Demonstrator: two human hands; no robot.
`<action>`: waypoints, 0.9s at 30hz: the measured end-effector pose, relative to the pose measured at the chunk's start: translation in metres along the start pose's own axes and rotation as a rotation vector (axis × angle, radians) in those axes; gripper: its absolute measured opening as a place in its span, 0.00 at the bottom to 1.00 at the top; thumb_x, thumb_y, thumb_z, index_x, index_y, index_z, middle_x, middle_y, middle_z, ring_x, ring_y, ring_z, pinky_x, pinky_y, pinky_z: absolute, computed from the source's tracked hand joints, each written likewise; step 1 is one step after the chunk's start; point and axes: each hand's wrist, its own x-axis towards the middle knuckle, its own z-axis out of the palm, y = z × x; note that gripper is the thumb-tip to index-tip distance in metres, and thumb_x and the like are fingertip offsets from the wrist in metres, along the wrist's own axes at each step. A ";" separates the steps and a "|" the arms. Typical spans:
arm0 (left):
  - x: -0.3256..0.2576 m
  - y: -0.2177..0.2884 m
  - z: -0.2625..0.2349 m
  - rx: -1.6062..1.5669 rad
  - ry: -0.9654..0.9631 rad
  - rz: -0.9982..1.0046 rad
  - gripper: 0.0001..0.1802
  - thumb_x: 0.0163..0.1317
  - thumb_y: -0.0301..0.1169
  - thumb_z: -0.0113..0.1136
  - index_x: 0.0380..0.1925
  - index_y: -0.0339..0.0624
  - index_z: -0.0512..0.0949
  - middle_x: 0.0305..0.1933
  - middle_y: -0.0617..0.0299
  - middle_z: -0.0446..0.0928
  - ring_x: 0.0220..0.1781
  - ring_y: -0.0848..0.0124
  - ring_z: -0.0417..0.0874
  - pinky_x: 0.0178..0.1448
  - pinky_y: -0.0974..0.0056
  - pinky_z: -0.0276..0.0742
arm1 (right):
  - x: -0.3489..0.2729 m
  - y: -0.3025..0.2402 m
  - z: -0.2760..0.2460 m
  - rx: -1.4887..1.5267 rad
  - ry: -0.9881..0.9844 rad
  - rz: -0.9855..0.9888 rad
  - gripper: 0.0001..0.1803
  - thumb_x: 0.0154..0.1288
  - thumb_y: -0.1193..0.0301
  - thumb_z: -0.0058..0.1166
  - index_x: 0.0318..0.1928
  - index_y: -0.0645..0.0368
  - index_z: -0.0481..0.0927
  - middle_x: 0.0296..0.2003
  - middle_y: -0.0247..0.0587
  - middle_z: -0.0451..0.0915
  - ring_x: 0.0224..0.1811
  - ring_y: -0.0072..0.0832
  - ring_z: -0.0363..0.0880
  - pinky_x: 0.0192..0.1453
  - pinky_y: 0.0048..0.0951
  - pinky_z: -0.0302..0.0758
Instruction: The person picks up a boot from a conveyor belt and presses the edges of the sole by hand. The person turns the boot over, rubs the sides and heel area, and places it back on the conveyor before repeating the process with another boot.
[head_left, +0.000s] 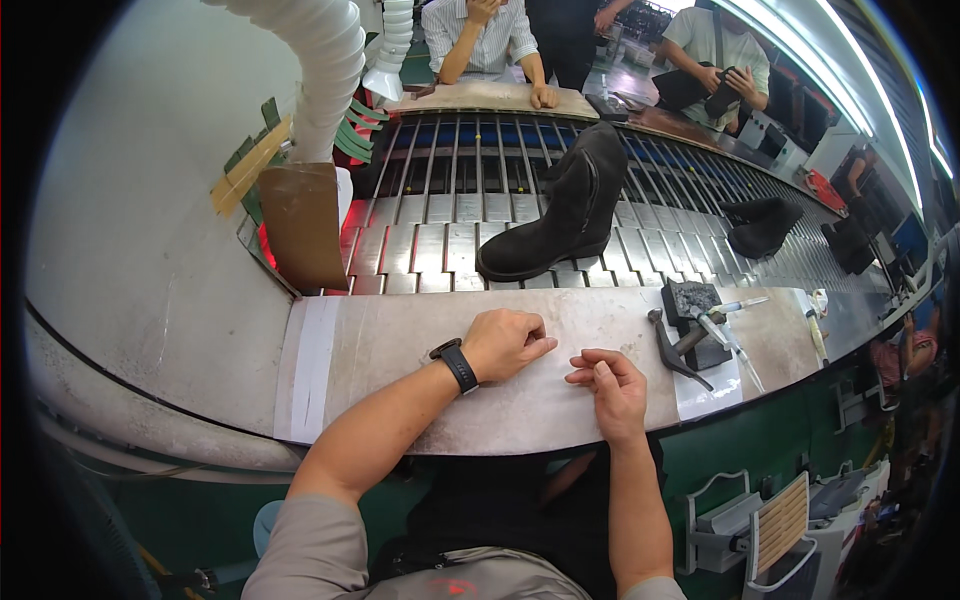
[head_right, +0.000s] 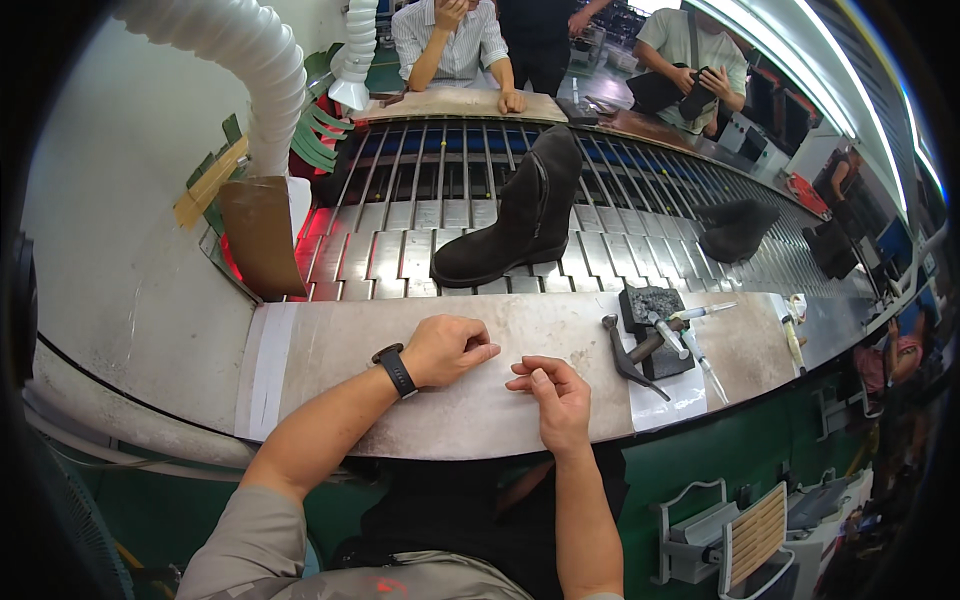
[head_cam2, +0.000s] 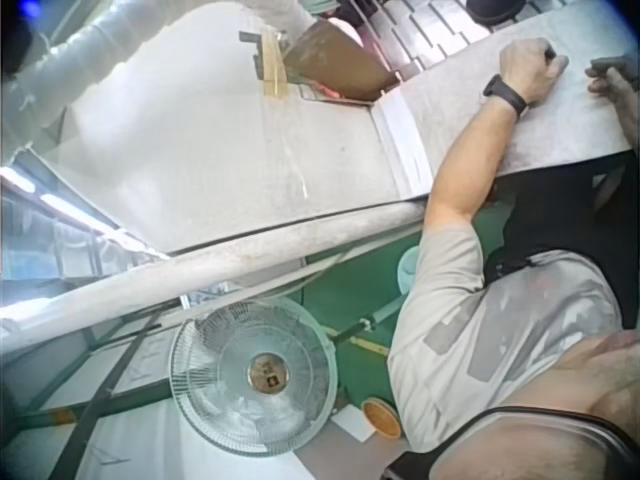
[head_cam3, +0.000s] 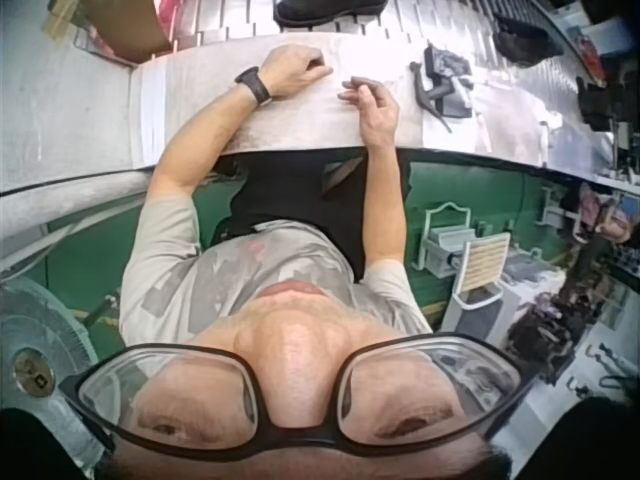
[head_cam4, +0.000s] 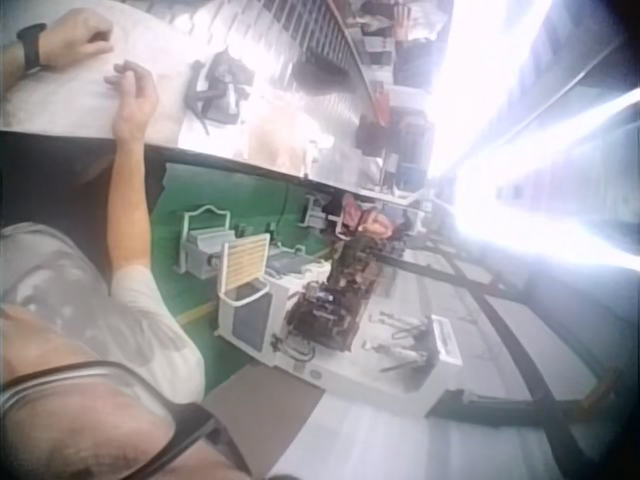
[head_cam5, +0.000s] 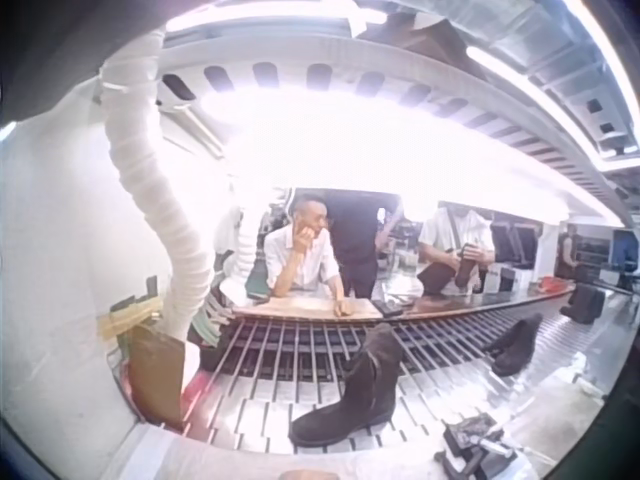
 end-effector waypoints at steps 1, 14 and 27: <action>0.000 0.000 0.000 0.000 0.004 0.004 0.17 0.69 0.45 0.70 0.33 0.41 0.88 0.33 0.53 0.88 0.37 0.52 0.89 0.43 0.51 0.83 | 0.000 -0.001 0.000 0.001 0.001 0.000 0.15 0.83 0.72 0.54 0.60 0.71 0.81 0.51 0.54 0.88 0.48 0.35 0.91 0.58 0.35 0.86; 0.000 0.001 0.001 -0.003 0.007 -0.016 0.17 0.69 0.44 0.70 0.33 0.41 0.88 0.32 0.53 0.87 0.34 0.54 0.88 0.40 0.53 0.82 | 0.001 -0.002 0.000 -0.015 -0.025 -0.003 0.16 0.84 0.72 0.51 0.60 0.72 0.80 0.52 0.58 0.87 0.48 0.38 0.91 0.59 0.38 0.86; 0.003 0.003 0.003 -0.010 0.027 -0.005 0.16 0.68 0.43 0.71 0.33 0.41 0.89 0.30 0.53 0.87 0.32 0.56 0.88 0.39 0.55 0.82 | 0.000 -0.005 0.001 0.014 -0.006 0.044 0.15 0.83 0.72 0.55 0.59 0.71 0.81 0.51 0.53 0.88 0.48 0.33 0.91 0.60 0.33 0.84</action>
